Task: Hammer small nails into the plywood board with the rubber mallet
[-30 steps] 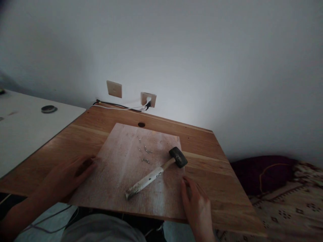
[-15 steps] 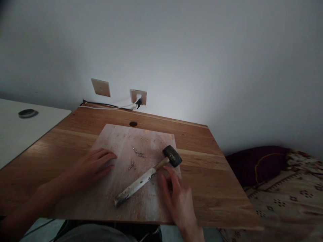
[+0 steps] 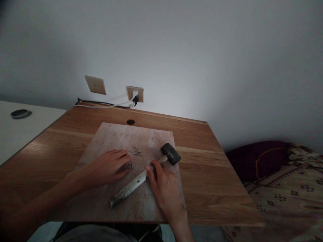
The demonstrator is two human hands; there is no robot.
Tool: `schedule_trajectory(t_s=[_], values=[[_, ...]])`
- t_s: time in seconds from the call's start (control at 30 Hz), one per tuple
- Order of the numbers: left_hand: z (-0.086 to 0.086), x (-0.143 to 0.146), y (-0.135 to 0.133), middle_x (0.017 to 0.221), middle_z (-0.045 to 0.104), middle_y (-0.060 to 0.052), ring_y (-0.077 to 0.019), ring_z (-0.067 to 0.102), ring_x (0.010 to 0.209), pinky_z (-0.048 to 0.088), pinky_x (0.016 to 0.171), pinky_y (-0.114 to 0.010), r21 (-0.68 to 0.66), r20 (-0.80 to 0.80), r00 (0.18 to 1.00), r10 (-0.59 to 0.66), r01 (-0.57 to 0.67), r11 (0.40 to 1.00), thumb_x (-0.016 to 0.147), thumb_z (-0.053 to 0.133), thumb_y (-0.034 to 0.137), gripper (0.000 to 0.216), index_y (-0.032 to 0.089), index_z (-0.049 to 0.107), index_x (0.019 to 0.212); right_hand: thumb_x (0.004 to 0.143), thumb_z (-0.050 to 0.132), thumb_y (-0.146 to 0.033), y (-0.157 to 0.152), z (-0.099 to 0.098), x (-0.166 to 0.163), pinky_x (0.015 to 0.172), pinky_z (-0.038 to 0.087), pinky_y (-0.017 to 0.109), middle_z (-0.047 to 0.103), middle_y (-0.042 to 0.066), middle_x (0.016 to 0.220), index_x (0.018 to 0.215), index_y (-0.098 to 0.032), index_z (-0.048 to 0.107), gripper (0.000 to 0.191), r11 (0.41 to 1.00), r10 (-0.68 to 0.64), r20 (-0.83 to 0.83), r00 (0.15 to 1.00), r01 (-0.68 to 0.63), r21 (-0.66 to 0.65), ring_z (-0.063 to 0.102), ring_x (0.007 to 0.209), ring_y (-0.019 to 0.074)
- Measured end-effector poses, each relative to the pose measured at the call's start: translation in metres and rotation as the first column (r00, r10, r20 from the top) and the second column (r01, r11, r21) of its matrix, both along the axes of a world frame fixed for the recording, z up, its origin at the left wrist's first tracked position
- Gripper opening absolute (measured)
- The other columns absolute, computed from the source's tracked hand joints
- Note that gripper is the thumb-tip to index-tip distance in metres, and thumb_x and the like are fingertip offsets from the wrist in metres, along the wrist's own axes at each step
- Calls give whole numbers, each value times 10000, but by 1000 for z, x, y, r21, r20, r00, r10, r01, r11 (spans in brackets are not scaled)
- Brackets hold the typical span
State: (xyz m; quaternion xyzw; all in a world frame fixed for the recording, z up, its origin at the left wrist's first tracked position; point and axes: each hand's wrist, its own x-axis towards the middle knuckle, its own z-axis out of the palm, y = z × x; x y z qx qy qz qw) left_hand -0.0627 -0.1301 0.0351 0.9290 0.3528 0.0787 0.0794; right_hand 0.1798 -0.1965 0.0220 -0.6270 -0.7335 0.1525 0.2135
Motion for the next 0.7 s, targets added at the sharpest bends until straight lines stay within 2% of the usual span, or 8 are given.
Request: schedule_trajectory(t_s=[0.23,0.37,0.5,0.57,0.7], values=[[2,-5,1,918,675,-60,-226,650,845,491,786,-350,-91,14,1000,7,-6,996,918,528,204,119,191,642,888,1072,329,-513,-1,-6,2,598,466,326,764,82,822,1088,-209,691,473,997,-66,-52,996,69,45,722,679,257],[15,-12,12,873,667,-50,-208,638,807,464,754,-325,-123,15,998,64,-62,990,911,504,208,140,196,635,863,1082,292,-493,-4,-4,6,590,436,308,708,52,726,1004,-212,674,481,993,-106,-174,979,113,31,673,628,223],[29,-16,26,772,658,-30,-186,603,706,409,674,-301,-180,-26,994,105,-108,978,916,480,226,143,196,603,848,1079,315,-484,-5,-2,6,605,420,299,679,35,720,975,-216,662,450,992,-121,-230,966,125,3,655,642,206],[31,-15,35,752,659,-20,-175,592,677,387,654,-292,-213,-7,996,94,-93,973,924,476,237,146,198,597,852,1073,333,-488,-6,-1,6,597,416,292,663,27,698,933,-216,660,448,989,-142,-255,956,146,-3,641,621,196],[28,-6,60,803,682,-14,-165,617,726,407,689,-279,-218,141,990,15,16,976,896,512,213,106,196,614,873,1053,380,-497,-7,-2,6,575,428,270,670,24,693,898,-206,687,451,980,-187,-345,920,198,-1,639,610,180]])
